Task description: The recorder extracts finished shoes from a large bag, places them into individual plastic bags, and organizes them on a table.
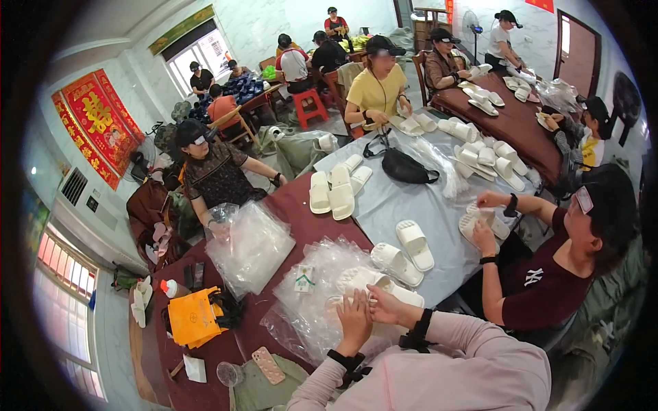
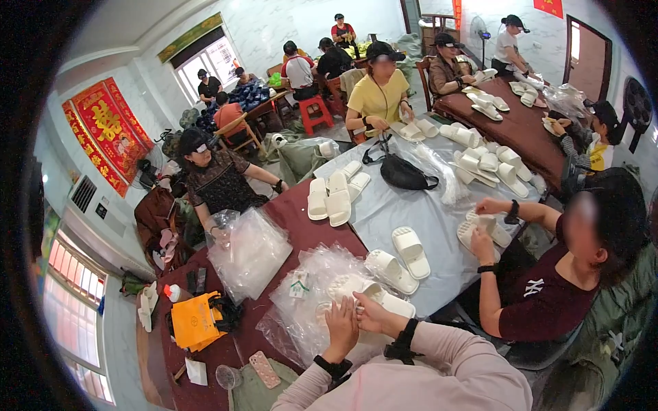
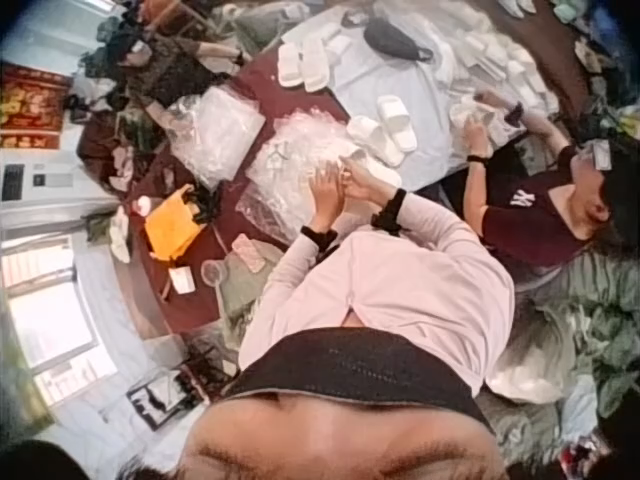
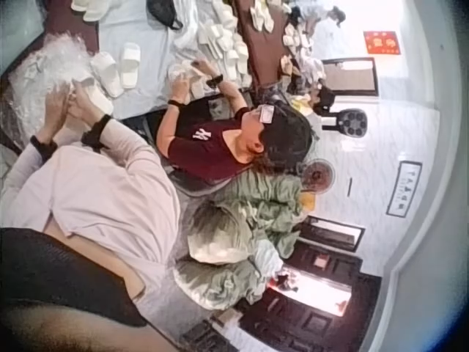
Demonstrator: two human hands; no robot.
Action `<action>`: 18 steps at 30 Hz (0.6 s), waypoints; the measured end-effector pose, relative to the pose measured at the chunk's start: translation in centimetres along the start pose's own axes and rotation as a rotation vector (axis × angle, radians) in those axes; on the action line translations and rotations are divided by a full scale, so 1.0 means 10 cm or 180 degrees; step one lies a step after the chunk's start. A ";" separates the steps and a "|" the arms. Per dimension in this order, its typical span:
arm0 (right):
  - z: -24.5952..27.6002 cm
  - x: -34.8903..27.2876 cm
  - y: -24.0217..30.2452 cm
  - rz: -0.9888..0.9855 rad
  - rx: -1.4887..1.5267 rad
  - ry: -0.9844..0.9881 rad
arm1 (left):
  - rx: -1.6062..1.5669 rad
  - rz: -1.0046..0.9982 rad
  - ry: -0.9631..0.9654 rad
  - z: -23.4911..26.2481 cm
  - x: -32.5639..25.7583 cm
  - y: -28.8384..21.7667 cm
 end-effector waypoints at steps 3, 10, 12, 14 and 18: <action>-0.05 0.07 0.02 0.0187 -0.0045 0.0320 | -0.0111 -0.0002 -0.0067 0.03 -0.02 0.02; 0.26 0.60 0.08 0.0577 -0.0684 -0.0114 | -0.0105 -0.0081 0.0049 -0.02 -0.07 0.00; 0.37 0.72 0.06 0.0592 -0.0626 -0.0237 | 0.0059 -0.0144 0.0091 -0.05 -0.08 0.00; 0.44 0.68 0.02 0.0550 -0.0586 -0.0684 | 0.0067 0.0082 -0.0084 -0.09 -0.19 0.16; 0.43 0.63 -0.09 0.0368 -0.0364 -0.0800 | 0.0087 0.0637 -0.0523 0.02 -0.37 0.40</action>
Point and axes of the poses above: each hand's wrist, its own x-axis towards the middle knuckle, its own z-axis out of the back of the hand, y = z × x, the point moved 9 cm from there along x, towards the middle knuckle
